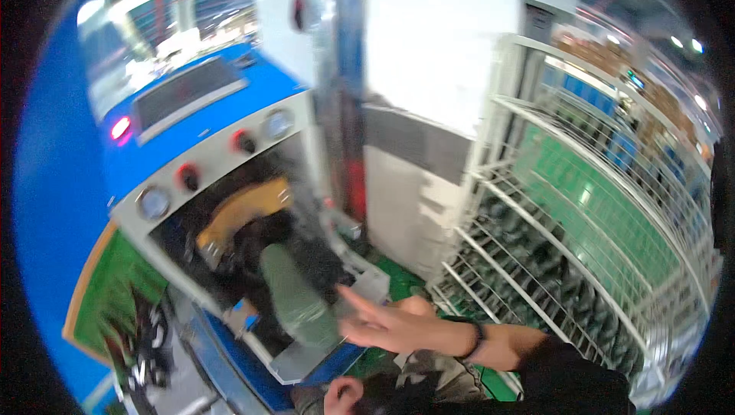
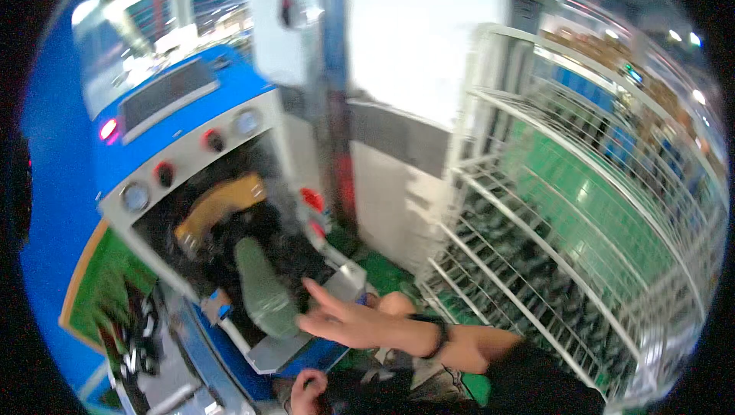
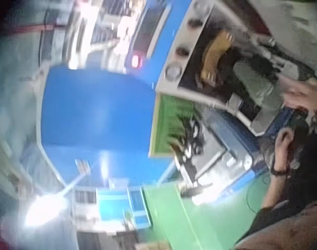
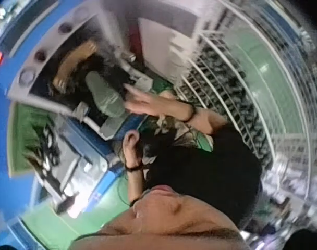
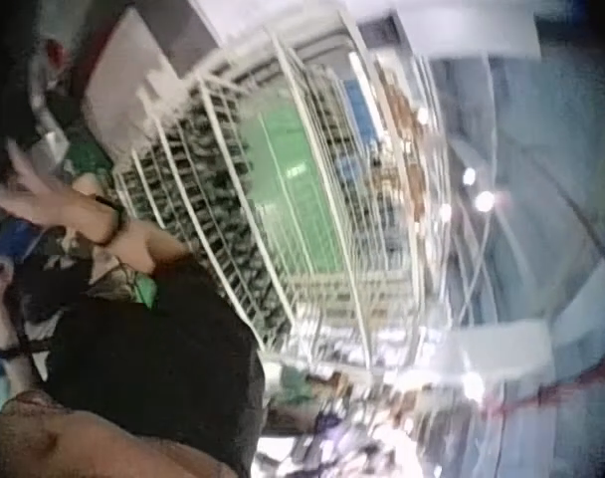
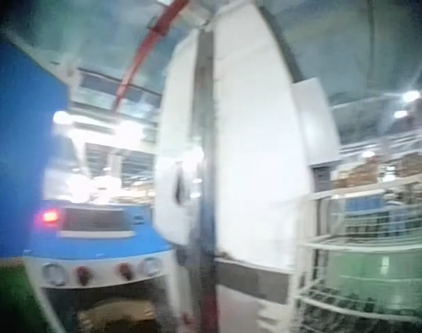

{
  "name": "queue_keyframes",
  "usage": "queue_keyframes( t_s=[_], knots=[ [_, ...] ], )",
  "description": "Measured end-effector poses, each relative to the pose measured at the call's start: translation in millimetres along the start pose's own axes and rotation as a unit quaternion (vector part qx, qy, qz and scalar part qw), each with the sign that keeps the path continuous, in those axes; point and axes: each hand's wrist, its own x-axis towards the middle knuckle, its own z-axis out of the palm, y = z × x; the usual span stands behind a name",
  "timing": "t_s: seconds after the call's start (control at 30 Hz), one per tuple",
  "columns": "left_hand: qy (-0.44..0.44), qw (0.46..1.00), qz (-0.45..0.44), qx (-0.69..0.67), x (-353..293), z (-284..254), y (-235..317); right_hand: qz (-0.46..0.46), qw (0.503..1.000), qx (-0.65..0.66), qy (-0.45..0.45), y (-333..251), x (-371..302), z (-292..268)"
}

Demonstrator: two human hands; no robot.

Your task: Operating a molding/lasting machine to shape sneakers and then placing them on a drying or storage rack.

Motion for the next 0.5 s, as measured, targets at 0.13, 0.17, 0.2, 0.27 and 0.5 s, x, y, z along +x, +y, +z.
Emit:
queue_keyframes(
  t_s=[0.13, 0.17, 0.2, 0.27, 0.5],
  knots=[
    [-0.083, 0.987, -0.015, 0.137, -26, -9, -28, -0.062, 0.904, 0.421, 0.049, -4, 85, 28],
    [-0.095, 0.974, -0.032, 0.203, -31, -16, -32, -0.092, 0.902, 0.397, 0.14, 3, 102, 42],
    [-0.102, 0.968, -0.045, 0.223, -33, -20, -32, -0.12, 0.905, 0.377, 0.156, 14, 106, 47],
    [-0.046, 0.971, -0.154, 0.175, -44, -10, -10, -0.145, 0.902, 0.36, 0.188, 33, 93, 36],
    [-0.081, 0.952, -0.116, 0.272, -13, -19, -13, -0.032, 0.851, -0.169, 0.495, 147, -141, -45]
  ],
)
